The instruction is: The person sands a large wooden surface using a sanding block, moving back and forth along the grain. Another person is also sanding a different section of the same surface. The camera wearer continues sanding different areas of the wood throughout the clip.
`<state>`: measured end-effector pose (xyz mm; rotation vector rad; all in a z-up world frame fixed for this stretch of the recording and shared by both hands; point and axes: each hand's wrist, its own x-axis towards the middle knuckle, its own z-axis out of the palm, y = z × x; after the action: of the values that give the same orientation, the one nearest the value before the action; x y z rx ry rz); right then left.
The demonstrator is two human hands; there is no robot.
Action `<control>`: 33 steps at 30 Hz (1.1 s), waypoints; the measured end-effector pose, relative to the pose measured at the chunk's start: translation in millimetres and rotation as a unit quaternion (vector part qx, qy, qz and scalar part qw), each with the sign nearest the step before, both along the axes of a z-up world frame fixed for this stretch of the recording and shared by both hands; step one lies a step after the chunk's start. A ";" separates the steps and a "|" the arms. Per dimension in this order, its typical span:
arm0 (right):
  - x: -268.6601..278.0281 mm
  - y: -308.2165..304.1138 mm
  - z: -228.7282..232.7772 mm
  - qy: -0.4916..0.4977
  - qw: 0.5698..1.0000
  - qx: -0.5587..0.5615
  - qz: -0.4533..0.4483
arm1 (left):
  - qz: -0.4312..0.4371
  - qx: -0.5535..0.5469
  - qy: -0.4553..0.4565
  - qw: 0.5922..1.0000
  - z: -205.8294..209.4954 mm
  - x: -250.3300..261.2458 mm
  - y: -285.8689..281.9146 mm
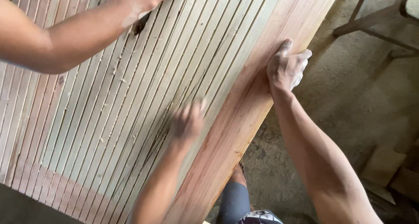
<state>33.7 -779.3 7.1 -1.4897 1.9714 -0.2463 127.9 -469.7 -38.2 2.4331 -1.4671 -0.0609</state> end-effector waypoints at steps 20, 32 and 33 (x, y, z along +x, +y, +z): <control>-26.8 11.0 -12.6 -0.133 0.990 -0.030 0.047 | 0.004 -0.046 -0.028 0.999 8.2 26.7 -120.7; -40.1 8.7 -26.4 -0.190 0.975 -0.058 0.097 | 0.043 0.043 0.050 0.997 63.6 -1.8 -30.2; -39.1 7.6 -25.7 -0.209 0.970 -0.074 0.096 | 0.040 0.042 0.036 0.998 70.1 -3.5 -22.8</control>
<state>-5.4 -771.6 -18.5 -1.5606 1.4914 -0.5818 124.3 -492.5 31.9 2.5266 -1.3604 -0.1939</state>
